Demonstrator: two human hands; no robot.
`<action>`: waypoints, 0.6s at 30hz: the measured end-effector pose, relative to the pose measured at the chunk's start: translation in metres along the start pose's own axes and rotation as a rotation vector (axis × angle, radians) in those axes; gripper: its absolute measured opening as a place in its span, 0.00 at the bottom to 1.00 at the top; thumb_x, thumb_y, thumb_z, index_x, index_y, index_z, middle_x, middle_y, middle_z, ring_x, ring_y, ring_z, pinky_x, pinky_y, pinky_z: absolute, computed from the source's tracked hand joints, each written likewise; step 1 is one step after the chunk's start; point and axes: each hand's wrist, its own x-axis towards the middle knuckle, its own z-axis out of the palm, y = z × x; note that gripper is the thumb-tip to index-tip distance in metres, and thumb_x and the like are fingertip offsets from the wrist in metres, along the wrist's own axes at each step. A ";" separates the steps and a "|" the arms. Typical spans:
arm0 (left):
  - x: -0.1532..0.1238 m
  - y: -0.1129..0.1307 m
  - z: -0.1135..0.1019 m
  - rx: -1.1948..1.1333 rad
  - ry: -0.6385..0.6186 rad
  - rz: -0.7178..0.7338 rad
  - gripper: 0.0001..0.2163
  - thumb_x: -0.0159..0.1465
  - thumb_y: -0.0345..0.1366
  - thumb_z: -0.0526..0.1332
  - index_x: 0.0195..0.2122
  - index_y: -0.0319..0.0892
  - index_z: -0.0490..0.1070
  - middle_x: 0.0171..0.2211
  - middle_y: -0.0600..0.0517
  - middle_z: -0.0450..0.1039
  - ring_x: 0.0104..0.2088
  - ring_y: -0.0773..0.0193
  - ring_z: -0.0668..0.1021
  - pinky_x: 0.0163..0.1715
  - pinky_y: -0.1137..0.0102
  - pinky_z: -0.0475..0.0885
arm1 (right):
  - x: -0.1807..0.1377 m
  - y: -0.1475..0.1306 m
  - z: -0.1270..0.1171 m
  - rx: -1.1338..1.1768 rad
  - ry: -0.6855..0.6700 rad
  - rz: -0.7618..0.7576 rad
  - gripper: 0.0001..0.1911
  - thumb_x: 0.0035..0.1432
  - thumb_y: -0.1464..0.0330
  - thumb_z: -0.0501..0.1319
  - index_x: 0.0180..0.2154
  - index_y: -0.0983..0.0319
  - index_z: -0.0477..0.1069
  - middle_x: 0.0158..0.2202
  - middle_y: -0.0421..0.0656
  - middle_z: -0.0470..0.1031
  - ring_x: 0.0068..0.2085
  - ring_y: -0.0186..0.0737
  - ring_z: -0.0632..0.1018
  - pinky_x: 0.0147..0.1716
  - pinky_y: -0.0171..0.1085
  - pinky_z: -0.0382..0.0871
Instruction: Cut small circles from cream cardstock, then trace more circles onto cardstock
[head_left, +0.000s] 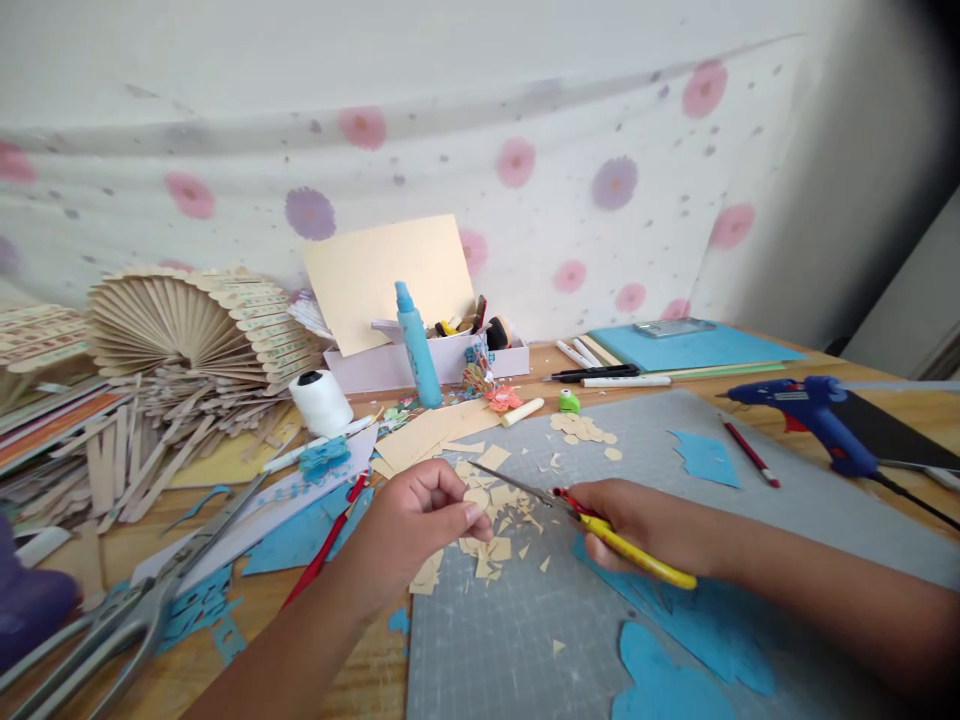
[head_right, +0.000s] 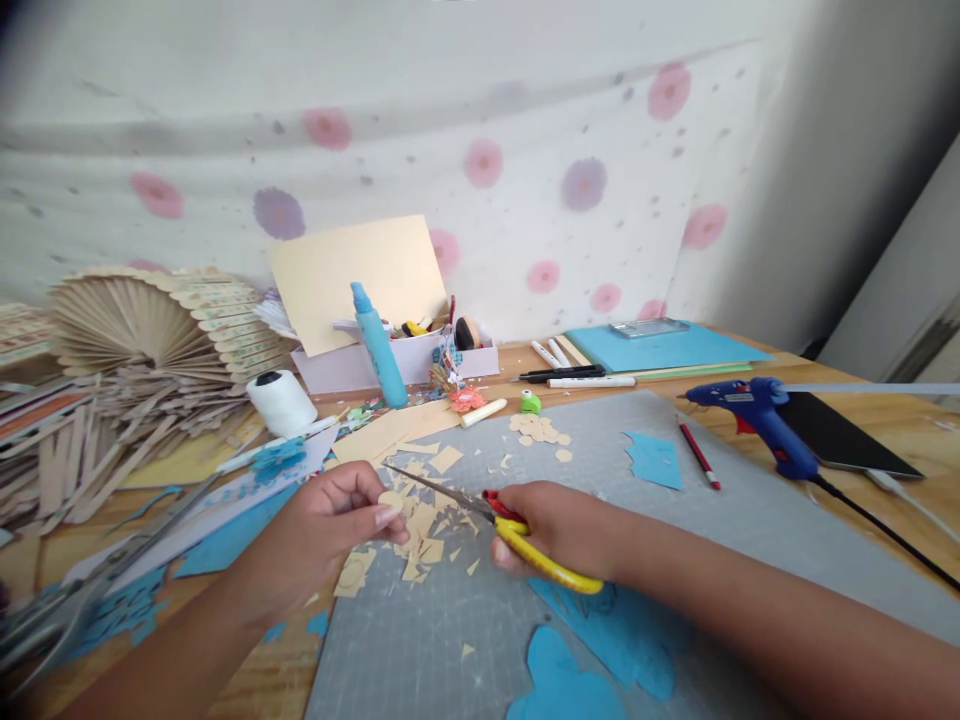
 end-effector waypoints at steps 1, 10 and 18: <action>0.000 0.000 0.000 -0.028 0.014 0.004 0.09 0.50 0.30 0.66 0.22 0.41 0.64 0.20 0.55 0.77 0.25 0.68 0.79 0.30 0.73 0.72 | -0.003 -0.001 -0.001 -0.013 0.000 -0.016 0.04 0.50 0.68 0.55 0.29 0.59 0.59 0.25 0.36 0.61 0.26 0.35 0.64 0.26 0.34 0.60; 0.000 -0.003 0.003 -0.163 0.035 0.044 0.13 0.53 0.35 0.66 0.22 0.41 0.59 0.22 0.53 0.77 0.25 0.66 0.78 0.31 0.70 0.74 | -0.005 0.001 0.004 -0.069 0.058 -0.028 0.09 0.53 0.59 0.51 0.32 0.58 0.57 0.28 0.40 0.63 0.29 0.40 0.66 0.29 0.39 0.61; -0.001 -0.014 0.013 -0.137 0.145 0.202 0.13 0.54 0.36 0.65 0.20 0.41 0.59 0.21 0.56 0.75 0.21 0.70 0.75 0.24 0.74 0.70 | -0.002 -0.011 0.004 0.127 -0.004 -0.012 0.07 0.50 0.64 0.52 0.32 0.59 0.59 0.32 0.41 0.63 0.35 0.41 0.65 0.36 0.39 0.62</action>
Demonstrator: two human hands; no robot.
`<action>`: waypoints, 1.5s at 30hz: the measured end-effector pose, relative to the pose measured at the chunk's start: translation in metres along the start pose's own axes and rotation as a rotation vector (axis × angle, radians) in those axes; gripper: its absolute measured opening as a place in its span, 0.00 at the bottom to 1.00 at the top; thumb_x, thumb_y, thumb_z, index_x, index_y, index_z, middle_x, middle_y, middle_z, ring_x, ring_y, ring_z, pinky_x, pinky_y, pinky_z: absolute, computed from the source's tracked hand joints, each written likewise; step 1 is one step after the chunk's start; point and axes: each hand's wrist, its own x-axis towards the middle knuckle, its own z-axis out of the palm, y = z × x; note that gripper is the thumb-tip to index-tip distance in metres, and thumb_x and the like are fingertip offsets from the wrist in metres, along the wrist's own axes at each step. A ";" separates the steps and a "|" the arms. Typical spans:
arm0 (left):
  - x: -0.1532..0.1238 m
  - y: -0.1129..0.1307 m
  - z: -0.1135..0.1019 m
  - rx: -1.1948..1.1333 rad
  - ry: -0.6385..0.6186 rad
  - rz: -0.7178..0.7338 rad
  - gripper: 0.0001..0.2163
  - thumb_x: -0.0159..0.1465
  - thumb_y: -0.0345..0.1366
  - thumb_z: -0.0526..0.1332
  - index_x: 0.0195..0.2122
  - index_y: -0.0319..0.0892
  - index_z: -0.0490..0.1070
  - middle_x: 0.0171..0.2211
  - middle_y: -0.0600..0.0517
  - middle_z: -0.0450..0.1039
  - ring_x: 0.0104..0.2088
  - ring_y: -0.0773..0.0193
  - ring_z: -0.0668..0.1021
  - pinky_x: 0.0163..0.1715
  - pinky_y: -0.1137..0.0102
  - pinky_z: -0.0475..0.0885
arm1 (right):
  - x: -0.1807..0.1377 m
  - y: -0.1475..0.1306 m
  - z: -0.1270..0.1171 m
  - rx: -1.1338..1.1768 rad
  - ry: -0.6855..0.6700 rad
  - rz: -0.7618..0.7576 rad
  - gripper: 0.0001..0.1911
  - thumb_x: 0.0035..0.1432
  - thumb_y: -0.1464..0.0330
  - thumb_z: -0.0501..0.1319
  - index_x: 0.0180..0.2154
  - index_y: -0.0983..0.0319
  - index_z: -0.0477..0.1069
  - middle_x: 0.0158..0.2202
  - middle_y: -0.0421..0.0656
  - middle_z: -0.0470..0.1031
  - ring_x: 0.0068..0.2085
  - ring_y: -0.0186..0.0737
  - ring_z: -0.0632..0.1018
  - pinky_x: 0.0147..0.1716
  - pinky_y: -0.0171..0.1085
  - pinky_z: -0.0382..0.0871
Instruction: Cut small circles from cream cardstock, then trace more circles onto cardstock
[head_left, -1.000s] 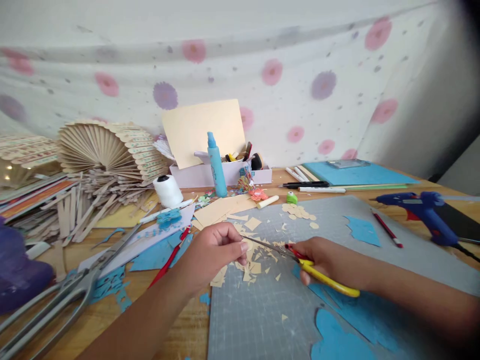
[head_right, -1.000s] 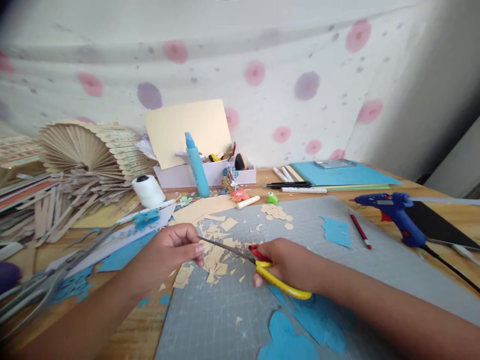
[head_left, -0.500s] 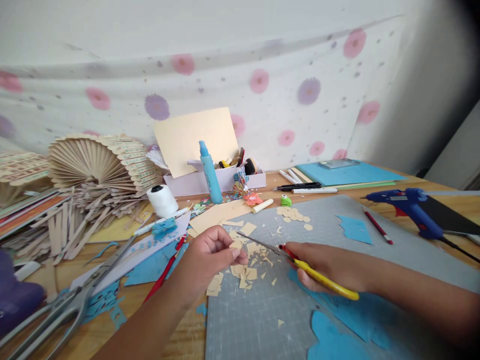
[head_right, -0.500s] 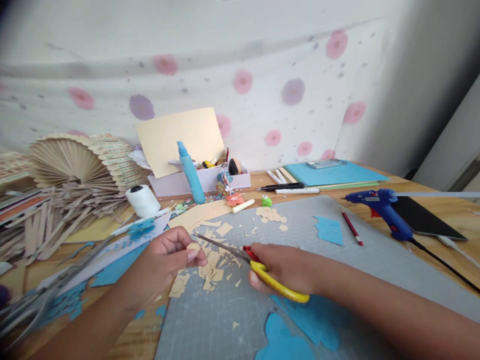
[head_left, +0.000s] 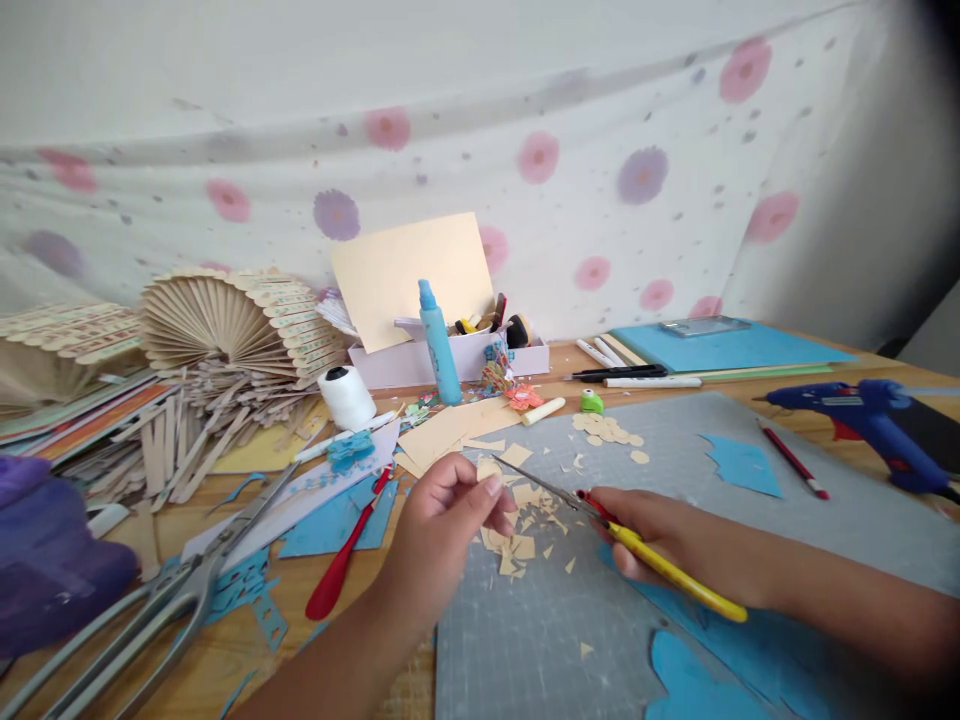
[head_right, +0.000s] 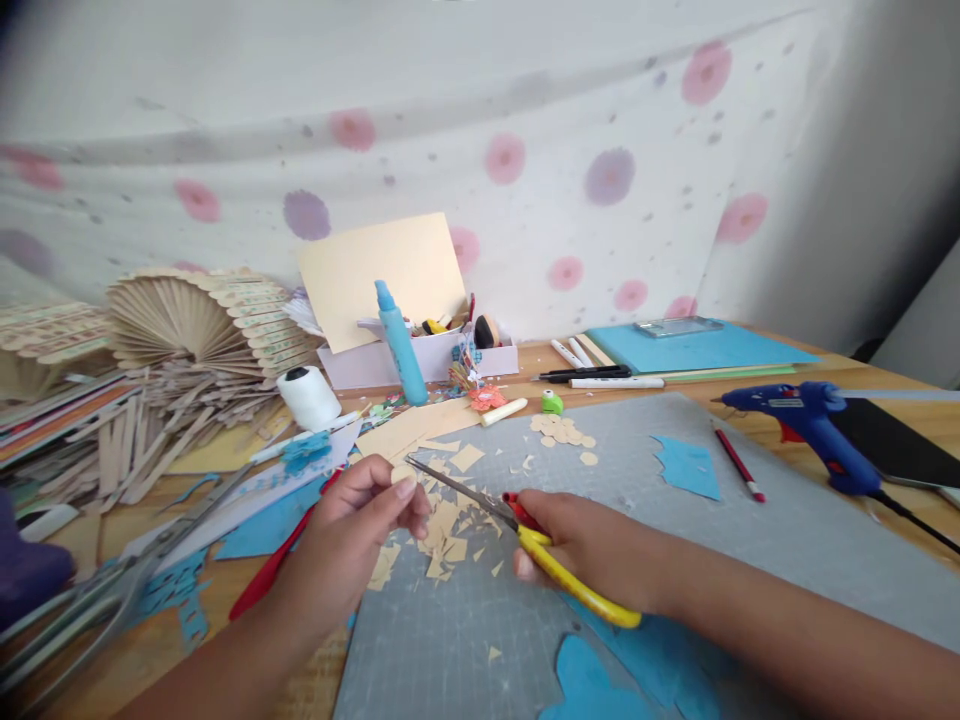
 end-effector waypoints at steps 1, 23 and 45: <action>-0.001 -0.002 0.002 0.010 0.018 0.027 0.13 0.55 0.36 0.64 0.20 0.41 0.60 0.21 0.56 0.74 0.20 0.70 0.74 0.23 0.74 0.69 | 0.000 -0.001 0.002 0.031 -0.008 -0.006 0.07 0.49 0.64 0.52 0.32 0.59 0.59 0.32 0.40 0.62 0.35 0.41 0.65 0.36 0.38 0.62; 0.012 0.001 -0.014 0.024 0.055 0.034 0.11 0.58 0.38 0.57 0.20 0.42 0.62 0.20 0.56 0.67 0.21 0.68 0.70 0.23 0.72 0.66 | -0.001 0.014 0.009 0.333 0.141 -0.123 0.31 0.49 0.37 0.50 0.29 0.59 0.60 0.26 0.36 0.58 0.26 0.35 0.58 0.25 0.35 0.56; 0.163 -0.025 0.111 1.116 -0.700 -0.117 0.11 0.65 0.39 0.57 0.45 0.39 0.69 0.43 0.48 0.71 0.38 0.61 0.76 0.38 0.62 0.74 | 0.046 0.093 -0.033 0.971 0.969 -0.359 0.13 0.64 0.61 0.56 0.42 0.64 0.68 0.33 0.39 0.72 0.25 0.31 0.73 0.22 0.32 0.70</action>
